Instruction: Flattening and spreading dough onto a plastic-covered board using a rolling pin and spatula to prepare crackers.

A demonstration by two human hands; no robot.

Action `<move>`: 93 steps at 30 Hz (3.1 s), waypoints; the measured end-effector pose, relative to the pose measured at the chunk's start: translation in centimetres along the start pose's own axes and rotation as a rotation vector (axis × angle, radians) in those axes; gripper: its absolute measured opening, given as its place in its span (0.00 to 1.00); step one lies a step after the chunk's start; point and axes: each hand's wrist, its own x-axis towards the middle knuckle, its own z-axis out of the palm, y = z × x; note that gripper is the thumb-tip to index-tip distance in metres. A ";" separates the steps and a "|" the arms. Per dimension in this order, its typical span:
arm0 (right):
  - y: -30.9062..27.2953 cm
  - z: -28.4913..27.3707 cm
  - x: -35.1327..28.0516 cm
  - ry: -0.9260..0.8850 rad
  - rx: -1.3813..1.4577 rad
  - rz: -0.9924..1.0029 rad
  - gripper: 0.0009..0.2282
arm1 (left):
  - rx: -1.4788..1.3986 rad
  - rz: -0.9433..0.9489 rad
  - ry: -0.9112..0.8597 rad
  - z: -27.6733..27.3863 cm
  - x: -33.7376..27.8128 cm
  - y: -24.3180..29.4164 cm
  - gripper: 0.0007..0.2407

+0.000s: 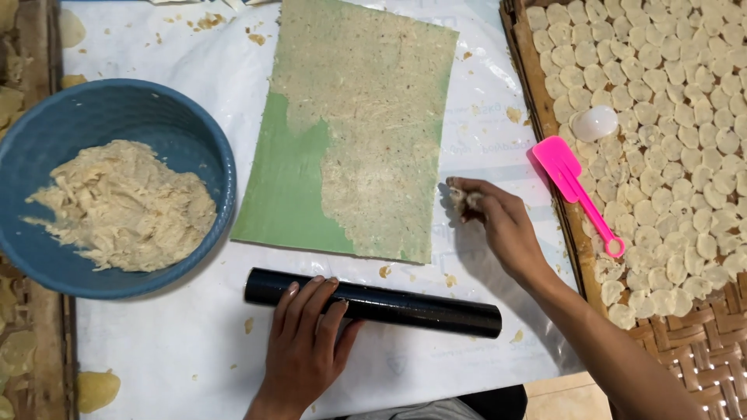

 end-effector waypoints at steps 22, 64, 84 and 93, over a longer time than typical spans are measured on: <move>-6.5 13.4 13.3 0.009 -0.890 -0.780 0.10 | -0.091 0.031 0.002 0.0 0.2 -0.3 0.17; 2.5 -12.3 -4.1 0.425 -1.277 -0.093 0.16 | -0.010 0.324 -0.079 1.7 1.5 -1.9 0.18; -3.6 -4.8 -1.2 0.370 -0.893 -0.320 0.11 | -0.156 0.482 0.172 5.0 5.3 2.3 0.06; -17.7 14.7 2.0 -0.217 -0.843 -0.526 0.11 | -0.185 0.459 0.206 7.2 4.9 2.1 0.08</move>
